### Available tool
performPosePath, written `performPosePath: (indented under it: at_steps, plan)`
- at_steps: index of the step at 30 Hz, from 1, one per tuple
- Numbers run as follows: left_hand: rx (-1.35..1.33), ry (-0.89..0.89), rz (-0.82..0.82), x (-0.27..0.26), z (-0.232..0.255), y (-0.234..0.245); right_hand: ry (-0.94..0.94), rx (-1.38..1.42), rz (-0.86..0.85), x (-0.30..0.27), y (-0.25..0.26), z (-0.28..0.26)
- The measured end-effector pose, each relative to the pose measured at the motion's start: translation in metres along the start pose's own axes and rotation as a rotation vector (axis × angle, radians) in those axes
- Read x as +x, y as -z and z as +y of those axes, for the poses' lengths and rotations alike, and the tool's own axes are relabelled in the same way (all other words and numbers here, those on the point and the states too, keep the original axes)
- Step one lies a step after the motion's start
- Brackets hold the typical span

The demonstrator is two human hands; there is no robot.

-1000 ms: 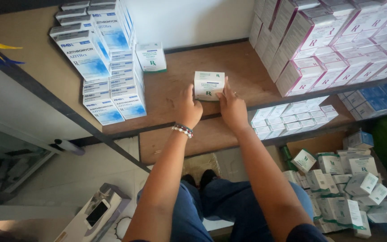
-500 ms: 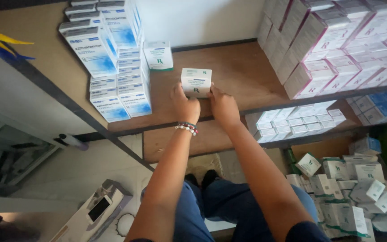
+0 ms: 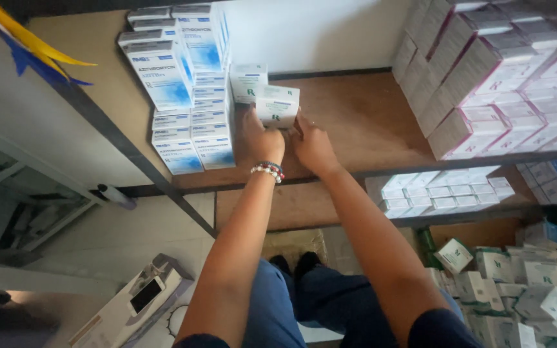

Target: The person is taking medicine boxes from a container on the floor, checking the contents, and arranging them on shelves.

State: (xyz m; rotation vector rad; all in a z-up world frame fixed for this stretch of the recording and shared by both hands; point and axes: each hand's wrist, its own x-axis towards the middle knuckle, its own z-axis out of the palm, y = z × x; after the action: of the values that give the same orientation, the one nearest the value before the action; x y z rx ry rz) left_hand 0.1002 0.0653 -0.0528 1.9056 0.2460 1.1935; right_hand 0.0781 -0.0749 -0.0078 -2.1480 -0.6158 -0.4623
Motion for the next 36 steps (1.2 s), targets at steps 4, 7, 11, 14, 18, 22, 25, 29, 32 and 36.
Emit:
performPosePath:
  at_steps: [4,7,11,14,18,22,25,29,32,36]
  plan:
    - [0.057,0.111,-0.05,0.012,-0.01,-0.002,-0.05,0.087,-0.019,0.021,-0.011,-0.013]
    - [-0.078,0.049,0.026,0.012,-0.04,-0.022,-0.063,0.104,-0.029,0.032,-0.032,0.001]
    - [-0.059,0.156,0.004,0.017,-0.046,-0.025,-0.084,-0.003,-0.065,0.044,-0.064,0.024]
    - [-0.07,0.237,-0.031,0.022,-0.025,-0.014,-0.139,-0.05,-0.137,0.048,-0.059,0.01]
    - [-0.049,0.275,-0.073,0.021,-0.014,-0.01,-0.117,-0.019,-0.193,0.051,-0.067,0.023]
    - [0.005,0.252,-0.066,0.018,-0.016,-0.013,0.09,0.004,-0.143,0.053,-0.077,0.045]
    - [0.033,0.189,0.003,0.016,-0.023,-0.02,-0.08,-0.046,-0.299,0.053,-0.061,0.018]
    - [0.019,0.231,0.03,0.016,-0.023,-0.019,-0.02,-0.022,-0.238,0.055,-0.076,0.035]
    - [0.015,0.228,0.031,0.015,-0.021,-0.018,0.015,-0.011,-0.226,0.053,-0.078,0.04]
    - [0.078,0.17,0.018,0.013,-0.028,-0.022,-0.082,-0.053,-0.349,0.057,-0.076,0.037]
